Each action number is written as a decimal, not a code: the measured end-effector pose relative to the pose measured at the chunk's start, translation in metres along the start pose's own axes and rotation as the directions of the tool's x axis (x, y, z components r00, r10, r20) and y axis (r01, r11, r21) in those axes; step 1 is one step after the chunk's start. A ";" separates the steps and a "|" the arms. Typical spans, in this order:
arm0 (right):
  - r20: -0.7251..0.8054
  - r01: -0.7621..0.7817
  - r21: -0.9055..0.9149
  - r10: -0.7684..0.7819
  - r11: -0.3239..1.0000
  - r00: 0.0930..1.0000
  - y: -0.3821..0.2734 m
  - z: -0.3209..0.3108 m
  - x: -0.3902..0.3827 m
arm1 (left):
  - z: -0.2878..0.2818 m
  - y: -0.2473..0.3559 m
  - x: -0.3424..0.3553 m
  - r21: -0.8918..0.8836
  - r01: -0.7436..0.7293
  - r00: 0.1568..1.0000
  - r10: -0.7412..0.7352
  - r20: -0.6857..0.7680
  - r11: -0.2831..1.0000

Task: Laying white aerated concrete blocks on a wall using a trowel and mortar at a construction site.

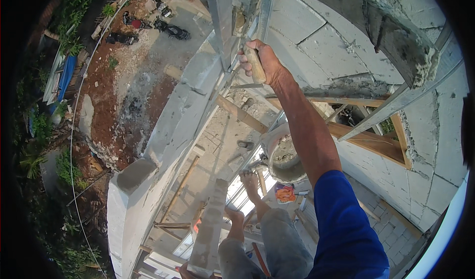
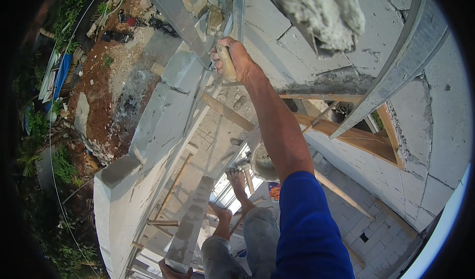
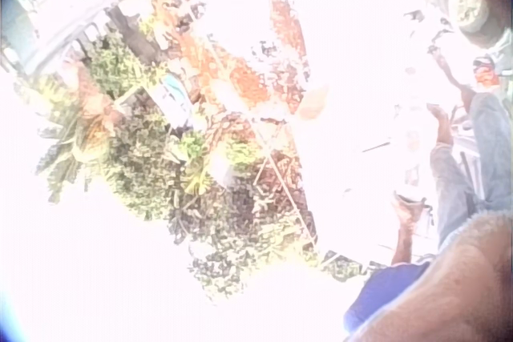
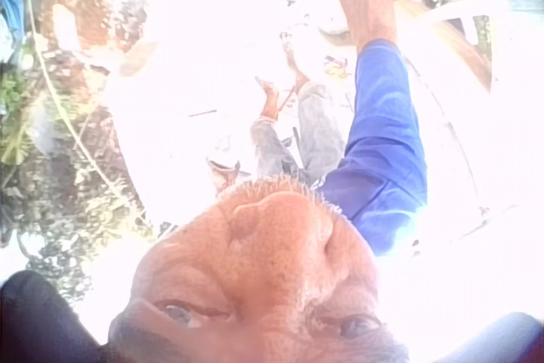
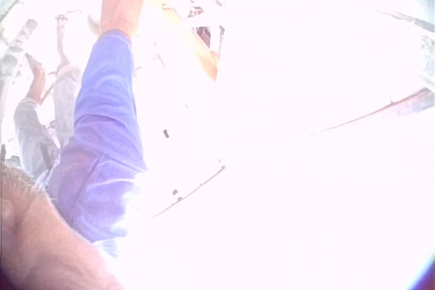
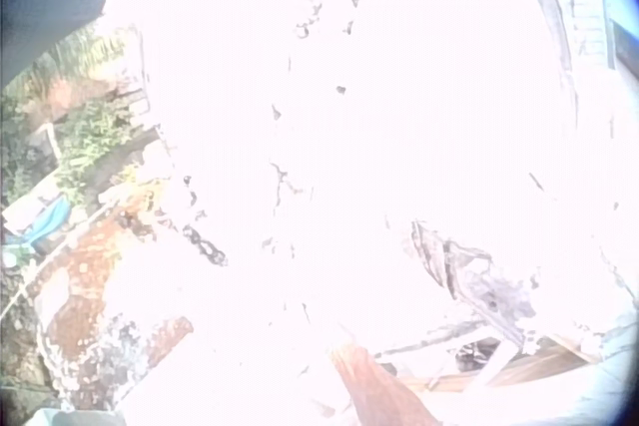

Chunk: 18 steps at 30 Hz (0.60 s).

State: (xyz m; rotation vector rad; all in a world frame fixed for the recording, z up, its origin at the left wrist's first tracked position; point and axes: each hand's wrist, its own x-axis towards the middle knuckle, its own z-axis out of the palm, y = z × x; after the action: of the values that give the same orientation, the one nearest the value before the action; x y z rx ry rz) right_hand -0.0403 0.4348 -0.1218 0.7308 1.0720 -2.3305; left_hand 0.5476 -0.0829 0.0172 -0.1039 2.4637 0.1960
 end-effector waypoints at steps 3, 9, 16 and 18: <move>-0.059 0.043 -0.222 -0.057 0.974 0.997 0.002 -0.001 -0.010 | -0.007 0.012 0.004 -0.037 0.018 0.999 -0.017 0.028 0.999; -0.019 -0.021 -1.000 -0.554 0.001 0.832 0.002 0.005 -0.046 | -0.012 0.019 -0.001 -0.031 0.067 0.997 -0.066 0.045 0.997; 0.223 -0.327 -0.732 -0.664 -0.598 0.713 0.022 -0.011 -0.025 | -0.041 0.048 0.021 -0.117 0.101 0.979 -0.078 0.188 0.988; 0.281 -0.296 -0.749 -0.689 -0.593 0.669 0.019 -0.003 -0.030 | -0.032 0.046 0.012 -0.183 0.064 0.997 -0.055 0.056 0.981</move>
State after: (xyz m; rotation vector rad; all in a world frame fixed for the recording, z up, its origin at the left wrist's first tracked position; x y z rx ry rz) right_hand -0.0055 0.4317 -0.1139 0.0943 3.2348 0.1554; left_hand 0.5130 -0.0429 0.0394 -0.2493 2.3835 0.3968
